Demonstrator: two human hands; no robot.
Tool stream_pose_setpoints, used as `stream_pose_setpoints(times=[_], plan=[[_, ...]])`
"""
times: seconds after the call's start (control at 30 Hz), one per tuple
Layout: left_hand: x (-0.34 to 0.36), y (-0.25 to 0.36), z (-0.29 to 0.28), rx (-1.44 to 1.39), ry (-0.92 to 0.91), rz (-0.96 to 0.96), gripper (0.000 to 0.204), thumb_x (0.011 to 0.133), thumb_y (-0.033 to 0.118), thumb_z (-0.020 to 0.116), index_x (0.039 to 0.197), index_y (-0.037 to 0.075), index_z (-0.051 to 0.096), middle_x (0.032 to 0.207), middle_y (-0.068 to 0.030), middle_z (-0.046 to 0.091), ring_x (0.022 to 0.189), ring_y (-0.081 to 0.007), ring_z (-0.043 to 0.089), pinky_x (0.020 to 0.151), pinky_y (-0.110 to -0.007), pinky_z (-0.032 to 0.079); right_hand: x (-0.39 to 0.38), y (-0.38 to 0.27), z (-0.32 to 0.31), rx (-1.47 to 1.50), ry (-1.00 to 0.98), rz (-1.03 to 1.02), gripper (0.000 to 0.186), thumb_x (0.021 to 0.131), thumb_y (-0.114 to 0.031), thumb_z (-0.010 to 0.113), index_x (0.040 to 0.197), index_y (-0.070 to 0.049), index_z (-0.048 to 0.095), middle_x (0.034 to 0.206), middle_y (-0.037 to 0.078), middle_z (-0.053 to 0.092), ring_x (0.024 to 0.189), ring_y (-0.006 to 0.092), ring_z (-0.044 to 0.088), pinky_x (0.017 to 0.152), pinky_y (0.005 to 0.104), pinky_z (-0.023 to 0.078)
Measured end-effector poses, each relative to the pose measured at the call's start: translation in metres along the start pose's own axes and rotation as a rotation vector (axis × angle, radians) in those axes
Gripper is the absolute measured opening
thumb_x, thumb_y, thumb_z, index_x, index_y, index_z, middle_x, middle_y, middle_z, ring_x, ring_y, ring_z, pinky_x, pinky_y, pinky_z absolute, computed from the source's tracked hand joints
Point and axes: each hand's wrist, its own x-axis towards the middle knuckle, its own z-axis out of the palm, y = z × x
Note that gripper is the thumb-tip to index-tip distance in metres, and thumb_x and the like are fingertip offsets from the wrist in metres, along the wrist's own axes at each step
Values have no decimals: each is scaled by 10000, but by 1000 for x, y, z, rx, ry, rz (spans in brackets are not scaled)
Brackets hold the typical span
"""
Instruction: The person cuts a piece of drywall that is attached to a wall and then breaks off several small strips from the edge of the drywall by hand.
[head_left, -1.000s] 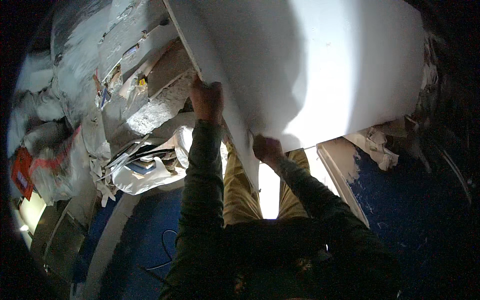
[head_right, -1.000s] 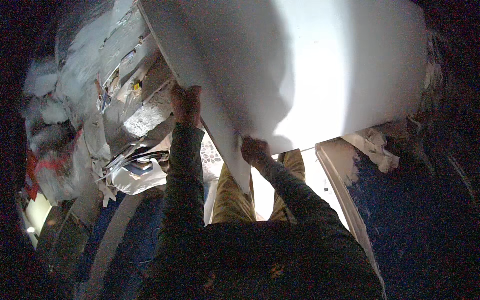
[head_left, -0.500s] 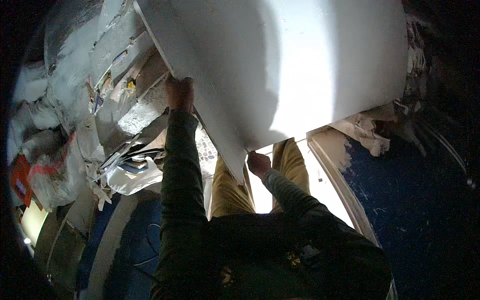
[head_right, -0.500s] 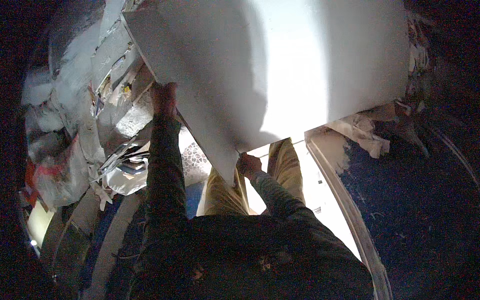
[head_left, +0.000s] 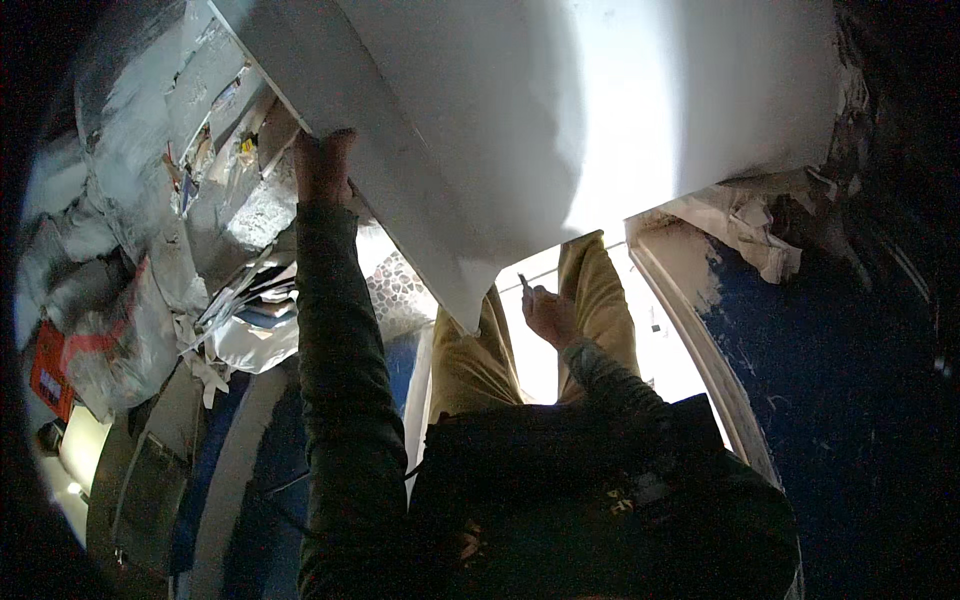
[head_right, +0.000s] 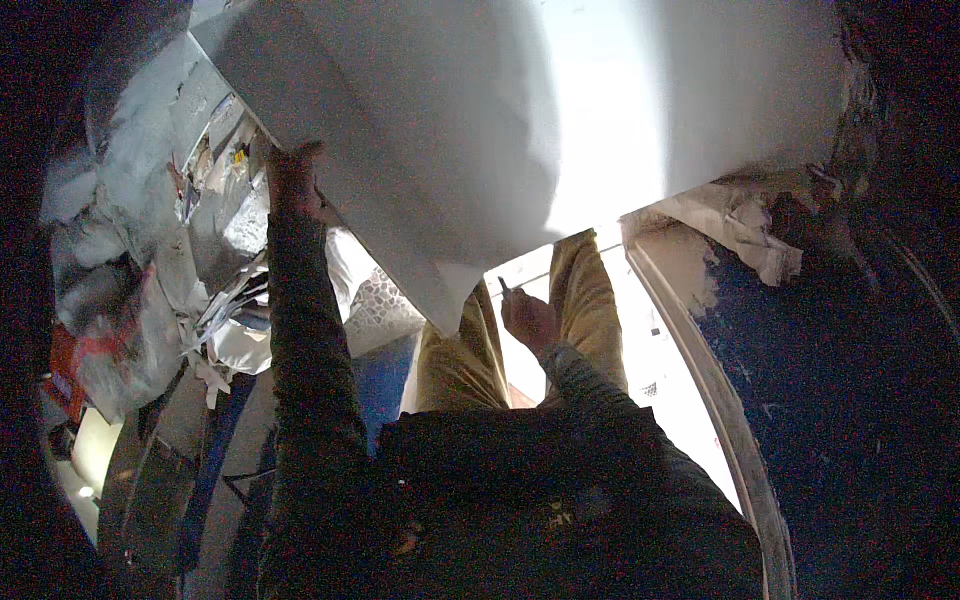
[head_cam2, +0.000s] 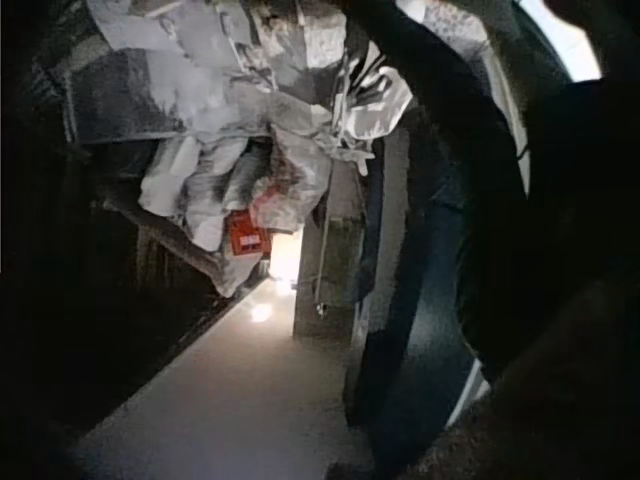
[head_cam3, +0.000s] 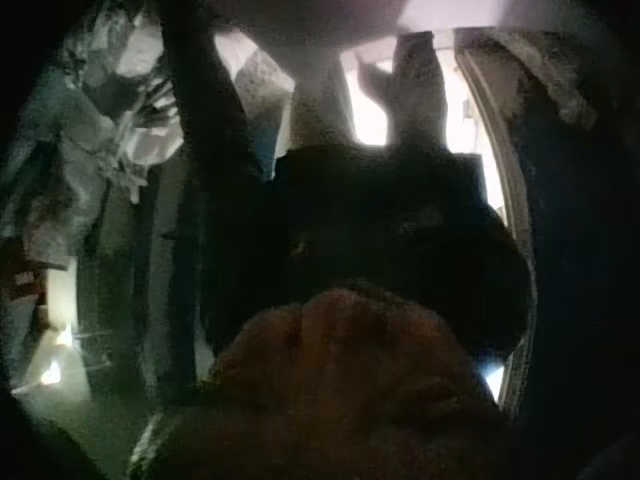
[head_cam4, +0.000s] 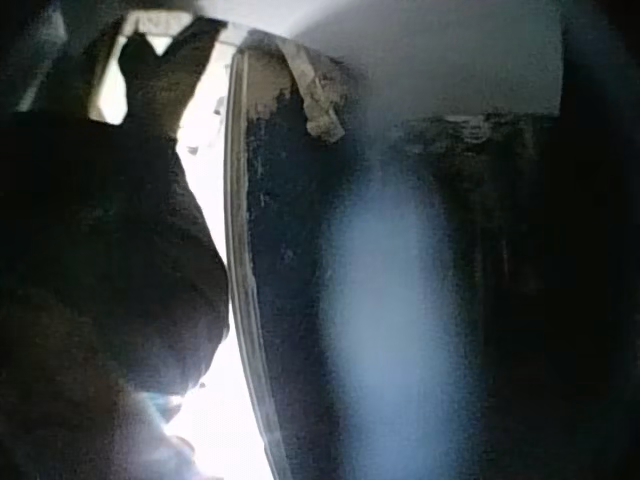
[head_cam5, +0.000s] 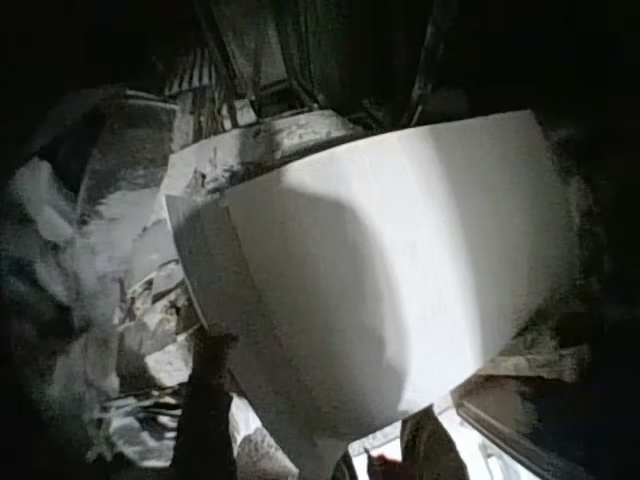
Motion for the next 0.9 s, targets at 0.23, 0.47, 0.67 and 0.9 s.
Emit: stream_pose_setpoints(times=[0.23, 0.47, 0.67, 0.9], plan=[[-4, 14, 18, -26, -14, -118, 426, 667, 2, 626, 1079, -42, 529, 998, -130, 598, 853, -269, 569, 800, -386, 445, 54, 1, 12, 103, 189, -148, 194, 815, -198, 563, 951, -61, 579, 824, 104, 615, 732, 266, 621, 589, 377, 493], [-7, 17, 39, -3, 41, -119, 397, 678, 10, 620, 1065, -37, 541, 974, -136, 604, 811, -271, 574, 768, -384, 450, 73, 26, 46, -76, 125, -168, 123, 801, -200, 547, 830, -94, 602, 802, 102, 626, 726, 258, 627, 586, 413, 496], [11, 22, 46, 60, 41, 10, 408, 660, 32, 631, 1055, -31, 546, 956, -138, 612, 817, -289, 582, 777, -400, 458, -10, 58, 20, -26, -162, -77, 133, 837, -177, 512, 798, -77, 592, 794, 119, 630, 726, 267, 628, 595, 410, 500], [35, 32, 8, 306, -98, -22, 480, 635, 86, 642, 1096, -12, 552, 950, -123, 622, 865, -283, 591, 794, -394, 462, -5, 70, 63, 274, 24, 19, 204, 918, -128, 439, 804, -31, 577, 817, 157, 634, 756, 272, 631, 613, 405, 506]])
